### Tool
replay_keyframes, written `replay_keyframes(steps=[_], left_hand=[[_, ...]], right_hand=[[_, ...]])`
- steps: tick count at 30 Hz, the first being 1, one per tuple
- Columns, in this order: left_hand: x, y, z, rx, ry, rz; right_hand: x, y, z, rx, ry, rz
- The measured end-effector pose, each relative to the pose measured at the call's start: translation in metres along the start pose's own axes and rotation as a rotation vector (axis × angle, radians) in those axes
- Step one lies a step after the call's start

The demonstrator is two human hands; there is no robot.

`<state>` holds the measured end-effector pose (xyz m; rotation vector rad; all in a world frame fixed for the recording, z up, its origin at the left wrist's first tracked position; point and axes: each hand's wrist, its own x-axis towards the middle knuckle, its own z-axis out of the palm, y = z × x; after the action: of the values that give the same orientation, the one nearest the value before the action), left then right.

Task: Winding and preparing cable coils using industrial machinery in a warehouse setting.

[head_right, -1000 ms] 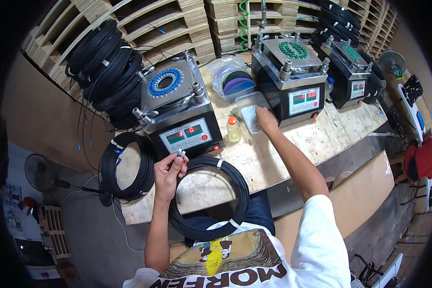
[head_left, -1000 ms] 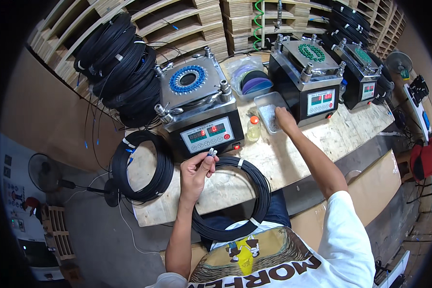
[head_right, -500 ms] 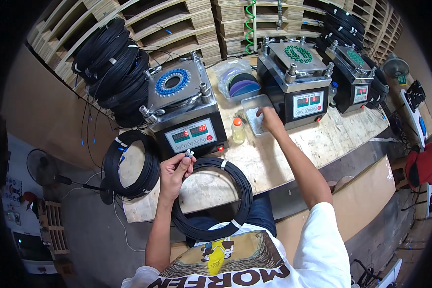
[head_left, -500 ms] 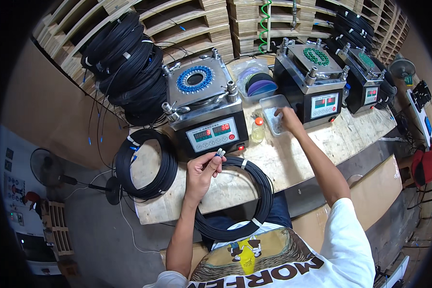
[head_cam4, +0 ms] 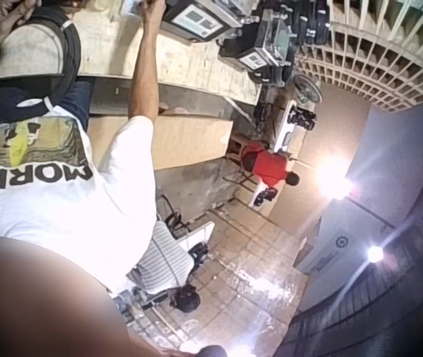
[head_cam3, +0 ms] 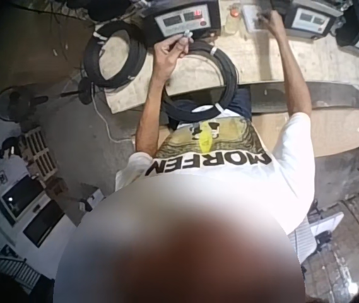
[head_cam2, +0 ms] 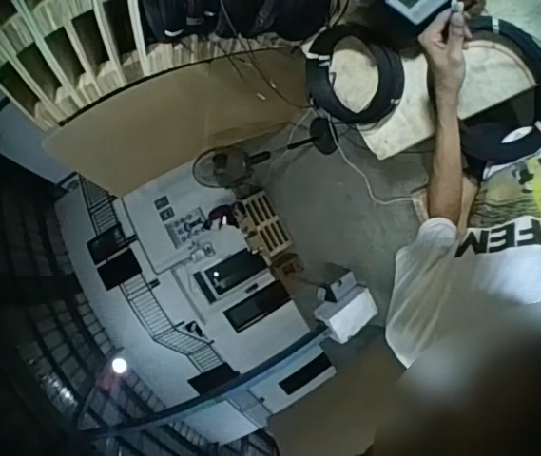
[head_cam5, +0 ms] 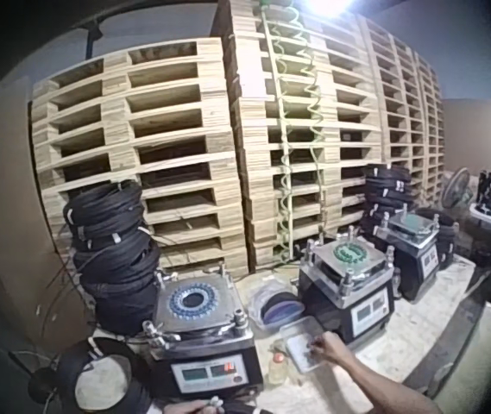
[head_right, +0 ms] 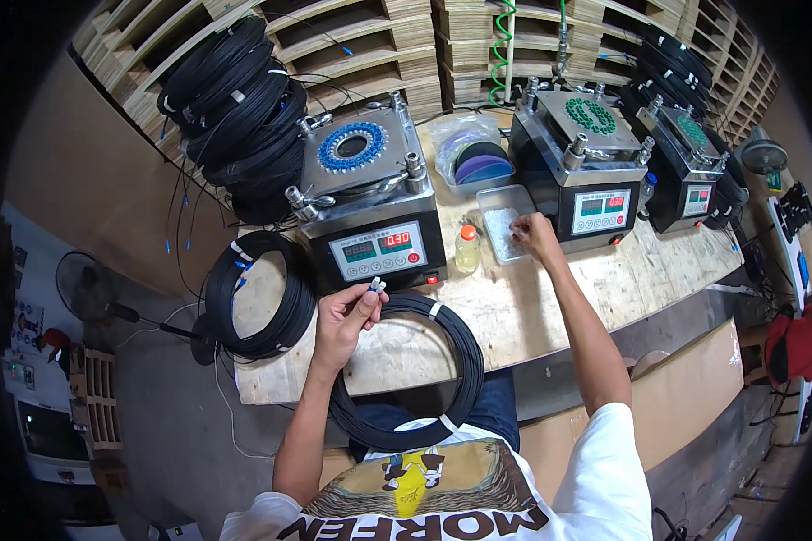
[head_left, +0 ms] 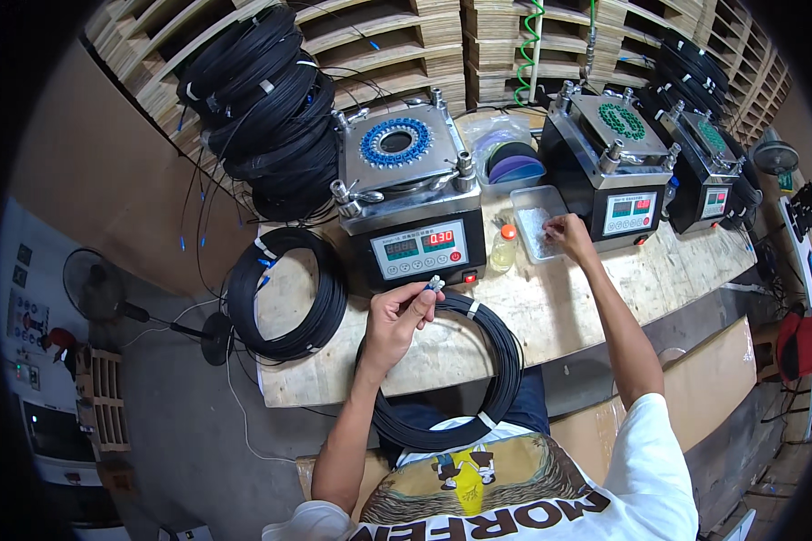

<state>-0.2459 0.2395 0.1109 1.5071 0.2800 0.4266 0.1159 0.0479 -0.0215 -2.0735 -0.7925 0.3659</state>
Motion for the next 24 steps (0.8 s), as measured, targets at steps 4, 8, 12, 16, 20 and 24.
replay_keyframes(steps=[4,8,12,16,20,24], left_hand=[[0.001,0.001,0.001,-0.003,-0.001,-0.001],[-0.001,0.004,0.001,-0.008,0.011,0.002],[-0.002,0.012,0.005,0.034,0.018,0.029],[-0.004,0.023,0.012,0.117,0.041,0.067],[-0.003,0.029,0.023,0.114,0.039,0.08],[-0.004,0.031,0.026,0.193,0.025,0.106]], right_hand=[[-0.002,-0.009,-0.004,0.173,0.042,-0.005],[-0.015,-0.051,-0.006,0.057,0.104,0.027],[-0.044,-0.107,0.001,0.582,0.191,-0.122],[-0.109,-0.204,0.019,0.784,0.032,-0.106],[-0.144,-0.229,0.033,0.948,-0.052,-0.139],[-0.156,-0.231,0.038,0.971,-0.035,-0.187]])
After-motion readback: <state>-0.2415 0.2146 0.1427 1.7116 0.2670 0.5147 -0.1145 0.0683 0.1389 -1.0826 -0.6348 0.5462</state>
